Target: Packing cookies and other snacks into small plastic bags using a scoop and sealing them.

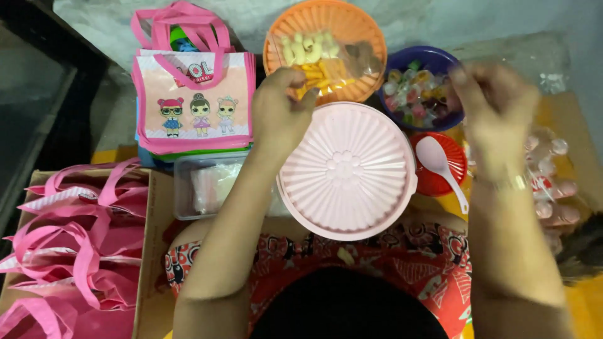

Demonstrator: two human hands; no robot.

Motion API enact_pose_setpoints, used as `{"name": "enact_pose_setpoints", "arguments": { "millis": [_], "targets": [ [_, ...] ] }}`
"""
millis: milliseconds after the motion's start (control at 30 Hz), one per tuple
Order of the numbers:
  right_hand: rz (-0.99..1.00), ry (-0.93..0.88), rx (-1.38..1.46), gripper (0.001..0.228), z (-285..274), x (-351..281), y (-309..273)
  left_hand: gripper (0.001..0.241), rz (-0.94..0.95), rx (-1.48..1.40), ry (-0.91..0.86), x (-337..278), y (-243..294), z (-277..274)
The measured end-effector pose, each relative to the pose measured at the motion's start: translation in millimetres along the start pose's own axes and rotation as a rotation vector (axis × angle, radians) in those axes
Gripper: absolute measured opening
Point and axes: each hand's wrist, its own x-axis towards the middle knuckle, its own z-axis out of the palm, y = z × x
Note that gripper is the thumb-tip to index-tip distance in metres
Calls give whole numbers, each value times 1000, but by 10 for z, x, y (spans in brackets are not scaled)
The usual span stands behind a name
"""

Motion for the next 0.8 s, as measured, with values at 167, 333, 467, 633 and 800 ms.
{"name": "enact_pose_setpoints", "arguments": {
  "millis": [167, 333, 467, 633, 800],
  "targets": [
    [110, 51, -40, 32, -187, -849, -227, 11, 53, -172, 55, -659, 197, -386],
    [243, 3, -244, 31, -120, -1575, 144, 43, 85, -176, 46, -1254, 174, -644],
    [56, -122, -351, 34, 87, -1698, 41, 35, -217, -41, 61, -1567, -66, -706],
    [-36, -180, -483, 81, 219, -1720, -127, 70, -245, 158, -70, -1743, -336, -799],
    [-216, -157, -395, 28, 368, -1811, -60, 9, -168, 431, 73, -1751, -783, -849]
  ]
}}
